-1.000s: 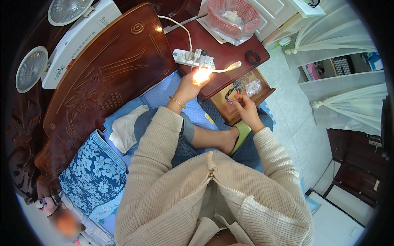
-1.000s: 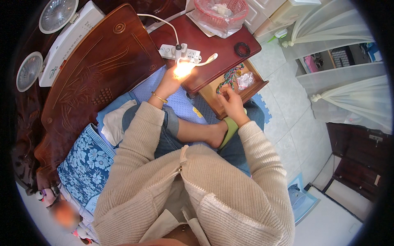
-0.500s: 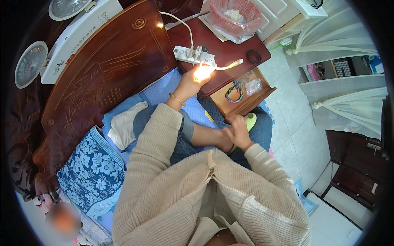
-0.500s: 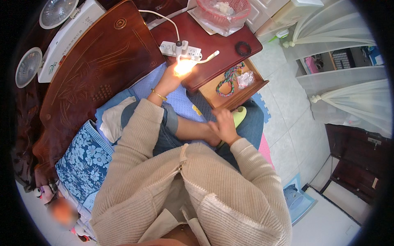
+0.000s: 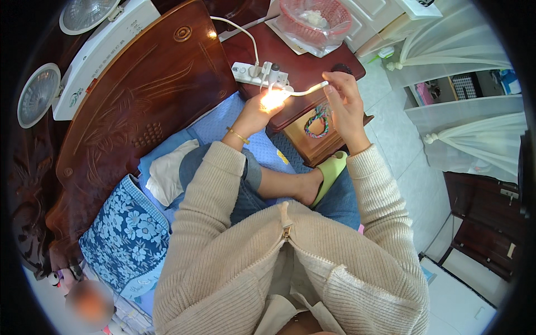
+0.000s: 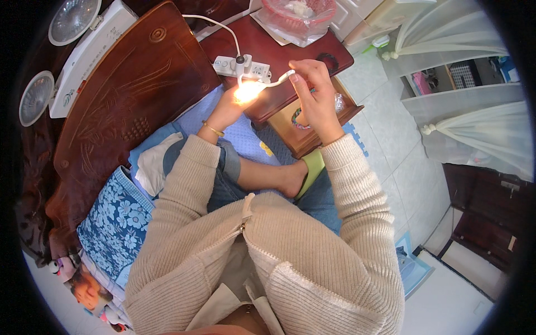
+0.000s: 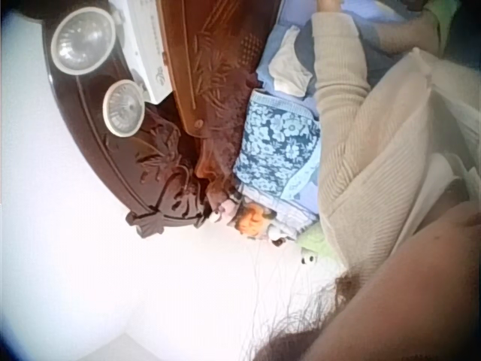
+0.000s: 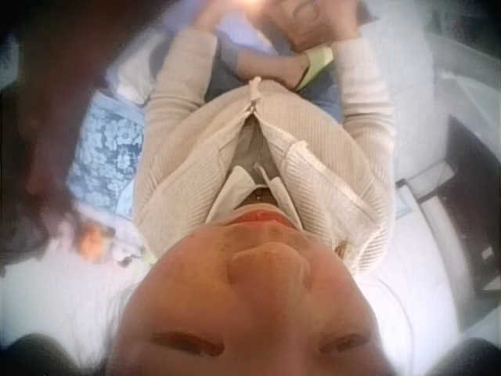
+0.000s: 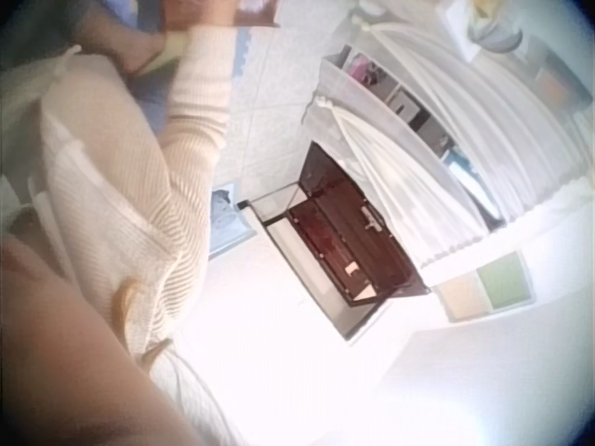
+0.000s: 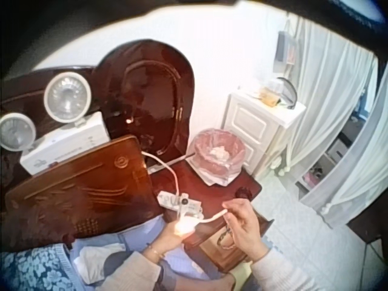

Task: The person assembles a white LED lamp by attaching the head to the base and inserting a bulb. They plug the lamp into a power strip to test it, then unplug it and coil the power cord. Finally, they move toward a wardrobe.

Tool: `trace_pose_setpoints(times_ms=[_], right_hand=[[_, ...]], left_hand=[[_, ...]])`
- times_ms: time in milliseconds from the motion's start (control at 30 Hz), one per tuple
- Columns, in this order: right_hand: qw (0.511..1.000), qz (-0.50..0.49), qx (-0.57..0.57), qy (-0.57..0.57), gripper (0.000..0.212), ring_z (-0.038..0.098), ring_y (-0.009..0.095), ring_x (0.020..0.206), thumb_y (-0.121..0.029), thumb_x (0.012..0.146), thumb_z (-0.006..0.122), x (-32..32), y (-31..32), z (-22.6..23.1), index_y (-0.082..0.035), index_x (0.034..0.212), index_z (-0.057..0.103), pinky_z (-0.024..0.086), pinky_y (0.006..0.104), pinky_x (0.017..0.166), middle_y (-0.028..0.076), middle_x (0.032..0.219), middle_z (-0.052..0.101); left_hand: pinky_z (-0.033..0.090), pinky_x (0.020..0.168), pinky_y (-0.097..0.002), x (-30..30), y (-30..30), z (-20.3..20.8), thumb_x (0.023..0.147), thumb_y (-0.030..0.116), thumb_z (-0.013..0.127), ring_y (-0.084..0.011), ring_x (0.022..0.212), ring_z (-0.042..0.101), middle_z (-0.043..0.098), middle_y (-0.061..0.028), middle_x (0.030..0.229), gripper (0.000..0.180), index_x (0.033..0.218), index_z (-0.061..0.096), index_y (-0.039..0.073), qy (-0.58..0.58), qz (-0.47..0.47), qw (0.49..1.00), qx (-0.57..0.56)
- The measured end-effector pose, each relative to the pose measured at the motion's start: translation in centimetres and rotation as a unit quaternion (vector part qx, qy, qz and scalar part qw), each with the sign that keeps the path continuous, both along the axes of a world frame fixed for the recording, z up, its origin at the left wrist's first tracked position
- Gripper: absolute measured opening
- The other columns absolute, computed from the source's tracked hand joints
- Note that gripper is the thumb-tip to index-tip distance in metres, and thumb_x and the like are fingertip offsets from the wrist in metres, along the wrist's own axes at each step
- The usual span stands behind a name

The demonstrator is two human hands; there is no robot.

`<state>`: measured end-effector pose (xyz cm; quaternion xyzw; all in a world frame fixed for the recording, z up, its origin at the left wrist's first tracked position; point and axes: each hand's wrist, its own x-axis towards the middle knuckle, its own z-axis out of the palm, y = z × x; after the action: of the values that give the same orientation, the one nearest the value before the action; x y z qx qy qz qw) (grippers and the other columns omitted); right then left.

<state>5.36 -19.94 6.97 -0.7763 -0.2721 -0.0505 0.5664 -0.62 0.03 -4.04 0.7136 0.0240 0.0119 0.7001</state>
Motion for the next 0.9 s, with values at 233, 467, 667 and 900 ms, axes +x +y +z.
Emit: trace_pose_setpoints(times_ms=[233,467,667,900], right_hand=[[0.998,0.027,-0.054,-0.015,0.011,0.054,0.012,0.075,-0.009,0.083,0.063,-0.3,-0.6,1.0,-0.001,0.090,0.061,0.045,0.0242,0.067,0.004,0.086,0.056],[0.982,-0.023,0.058,0.179,0.017,0.046,0.005,0.061,-0.018,0.089,0.058,-0.2,-0.9,-0.6,-0.002,0.085,0.057,0.038,0.0204,0.055,-0.003,0.064,0.051],[0.922,-0.051,0.156,0.350,0.026,0.040,0.006,0.053,-0.026,0.093,0.051,0.4,-2.0,-3.3,-0.008,0.075,0.051,0.033,0.0220,0.048,-0.002,0.059,0.048],[0.810,-0.001,0.245,0.532,0.029,0.042,0.010,0.052,-0.031,0.094,0.048,0.0,-2.1,-5.2,-0.010,0.074,0.049,0.034,0.0248,0.050,-0.002,0.056,0.044]], left_hand=[[0.044,0.087,-0.0274,-0.2,-0.2,1.5,0.084,0.013,0.062,-0.0165,0.101,0.058,0.062,-0.0098,0.113,0.036,0.117,0.055,0.001,0.015,-0.029,0.999,0.010],[0.044,0.088,-0.0270,-0.2,-0.1,0.9,0.084,0.013,0.062,-0.0158,0.102,0.057,0.061,-0.0093,0.114,0.036,0.117,0.055,0.001,-0.012,-0.008,1.000,-0.001],[0.044,0.088,-0.0271,-0.2,0.0,1.1,0.085,0.011,0.061,-0.0159,0.102,0.057,0.061,-0.0093,0.113,0.035,0.118,0.054,0.001,-0.013,0.005,1.000,0.002],[0.043,0.088,-0.0266,0.0,0.2,0.6,0.085,0.011,0.060,-0.0146,0.102,0.056,0.061,-0.0086,0.112,0.035,0.119,0.054,0.001,-0.011,0.018,1.000,-0.004]])
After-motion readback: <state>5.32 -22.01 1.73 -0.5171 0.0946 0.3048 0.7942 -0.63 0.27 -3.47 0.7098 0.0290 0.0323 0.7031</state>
